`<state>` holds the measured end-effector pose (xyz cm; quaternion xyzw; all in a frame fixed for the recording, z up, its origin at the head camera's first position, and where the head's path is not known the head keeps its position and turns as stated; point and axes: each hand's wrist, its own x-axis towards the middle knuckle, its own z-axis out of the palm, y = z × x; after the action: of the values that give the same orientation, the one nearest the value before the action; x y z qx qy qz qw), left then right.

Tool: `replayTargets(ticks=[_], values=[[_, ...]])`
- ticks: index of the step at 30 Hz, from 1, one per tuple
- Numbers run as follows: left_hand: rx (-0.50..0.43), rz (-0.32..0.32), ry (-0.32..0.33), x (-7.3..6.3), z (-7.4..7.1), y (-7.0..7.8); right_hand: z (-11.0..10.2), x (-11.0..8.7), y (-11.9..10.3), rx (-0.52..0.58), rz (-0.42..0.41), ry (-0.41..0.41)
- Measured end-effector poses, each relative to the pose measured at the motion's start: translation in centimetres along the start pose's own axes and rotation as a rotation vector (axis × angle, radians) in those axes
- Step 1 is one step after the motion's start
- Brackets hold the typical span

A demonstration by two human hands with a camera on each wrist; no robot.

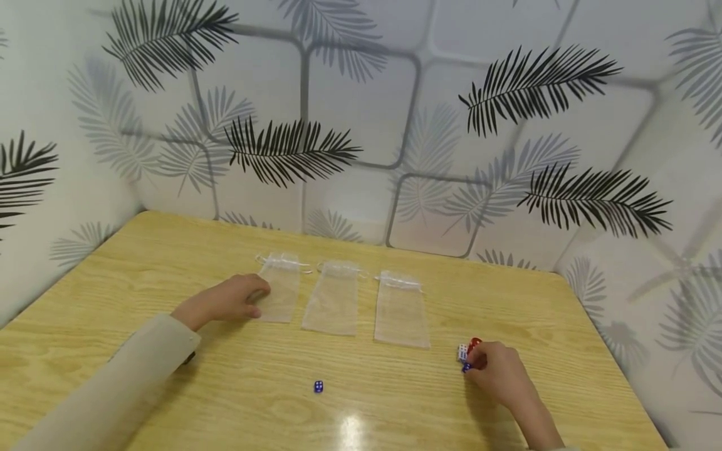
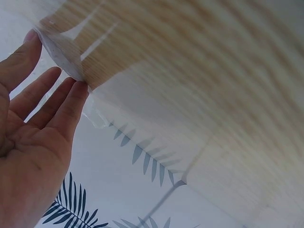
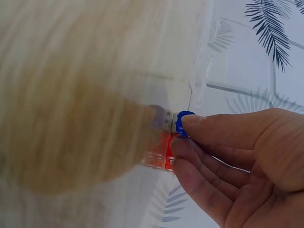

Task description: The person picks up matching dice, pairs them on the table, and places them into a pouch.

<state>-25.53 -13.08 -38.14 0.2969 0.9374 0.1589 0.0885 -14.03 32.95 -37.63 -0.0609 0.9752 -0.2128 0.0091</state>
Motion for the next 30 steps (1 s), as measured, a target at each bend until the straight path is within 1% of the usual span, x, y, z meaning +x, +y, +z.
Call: replayTargets(ticks=[7, 12, 18, 24, 30], values=[[0.000, 0.011, 0.010, 0.1, 0.1, -0.2, -0.2, 0.0, -0.6, 0.022, -0.029, -0.009], [-0.005, 0.008, 0.009, 0.1, 0.0, -0.1, -0.1, -0.1, -1.6, 0.053, -0.041, -0.017], [-0.006, 0.001, 0.004, 0.1, -0.1, 0.0, 0.4, -0.1, -3.2, 0.100, -0.049, -0.046], [-0.007, -0.004, 0.000, 0.1, 0.0, 0.0, 0.9, 0.1, -4.8, 0.121, -0.084, -0.069], [-0.013, -0.002, -0.001, -0.1, 0.0, 0.0, 1.2, 0.4, -6.5, 0.169, -0.153, -0.094]])
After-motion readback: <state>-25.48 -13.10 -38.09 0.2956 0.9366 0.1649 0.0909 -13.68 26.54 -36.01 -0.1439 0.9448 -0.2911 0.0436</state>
